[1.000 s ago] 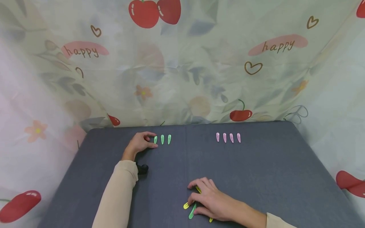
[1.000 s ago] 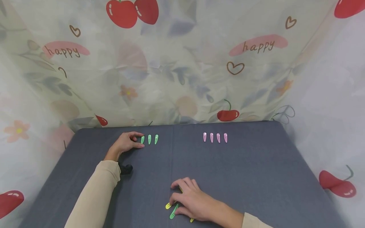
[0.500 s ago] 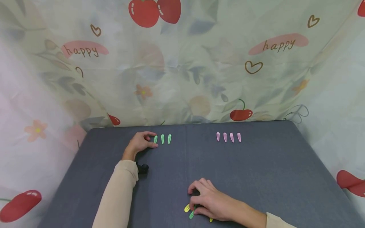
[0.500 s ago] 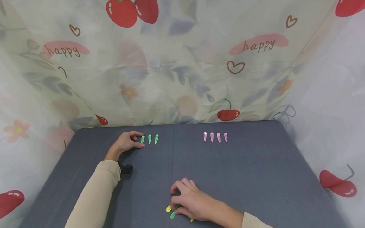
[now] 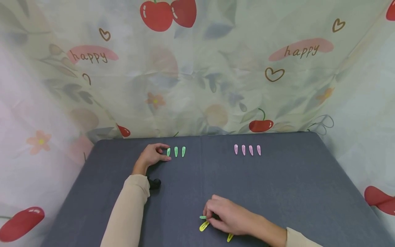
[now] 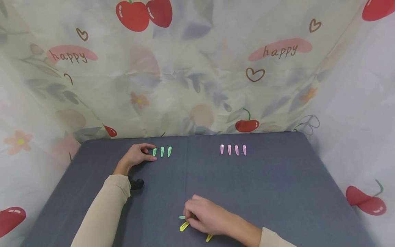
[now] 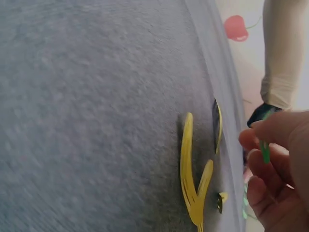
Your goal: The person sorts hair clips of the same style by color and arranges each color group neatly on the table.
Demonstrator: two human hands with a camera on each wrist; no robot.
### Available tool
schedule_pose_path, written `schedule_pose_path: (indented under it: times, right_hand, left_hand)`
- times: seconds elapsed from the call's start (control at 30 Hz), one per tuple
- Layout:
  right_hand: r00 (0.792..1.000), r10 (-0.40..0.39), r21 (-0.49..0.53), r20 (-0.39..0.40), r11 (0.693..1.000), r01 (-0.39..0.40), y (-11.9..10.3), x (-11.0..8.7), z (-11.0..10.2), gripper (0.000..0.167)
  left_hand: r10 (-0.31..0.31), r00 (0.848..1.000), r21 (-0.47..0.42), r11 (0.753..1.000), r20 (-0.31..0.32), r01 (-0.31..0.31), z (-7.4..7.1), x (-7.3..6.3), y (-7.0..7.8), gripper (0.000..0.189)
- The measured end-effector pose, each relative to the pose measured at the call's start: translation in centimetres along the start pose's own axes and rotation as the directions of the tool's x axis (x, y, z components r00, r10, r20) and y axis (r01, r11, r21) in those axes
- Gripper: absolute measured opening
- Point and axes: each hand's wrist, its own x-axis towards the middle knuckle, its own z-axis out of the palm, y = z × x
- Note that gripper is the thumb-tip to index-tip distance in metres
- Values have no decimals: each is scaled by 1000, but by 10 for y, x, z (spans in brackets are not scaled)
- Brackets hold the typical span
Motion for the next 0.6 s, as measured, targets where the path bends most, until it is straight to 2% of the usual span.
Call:
schedule_pose_path:
  times: [0.1,0.2,0.3,0.4,0.47,0.6]
  right_hand:
    - [999,7,-26,-36,1000,-8,2,2,-2,22]
    - [995,75,-28,-72,997,-77,4,2,-3,23]
    - [976,195,55,-97,980,-190,8,3,-5,23]
    - [950,296,149,-103,949,-279,12,4,-8,21]
    - [938,329,177,-105,935,-308,16,5,-11,25]
    - [924,357,177,-136,927,-332,23,10,-15,29]
  left_hand:
    - [-4,1000,-5,1000,-2,4,0,0,0,56]
    - [-4,1000,-5,1000,1,4,0,0,0,56]
    - [-4,1000,-9,1000,3,4,0,0,-1,55]
    - [-6,1000,-10,1000,1,6,0,1,-1,55]
    - [-3,1000,-8,1000,2,3,1,1,-2,55]
    - [-6,1000,-18,1000,8,6,1,2,-2,56]
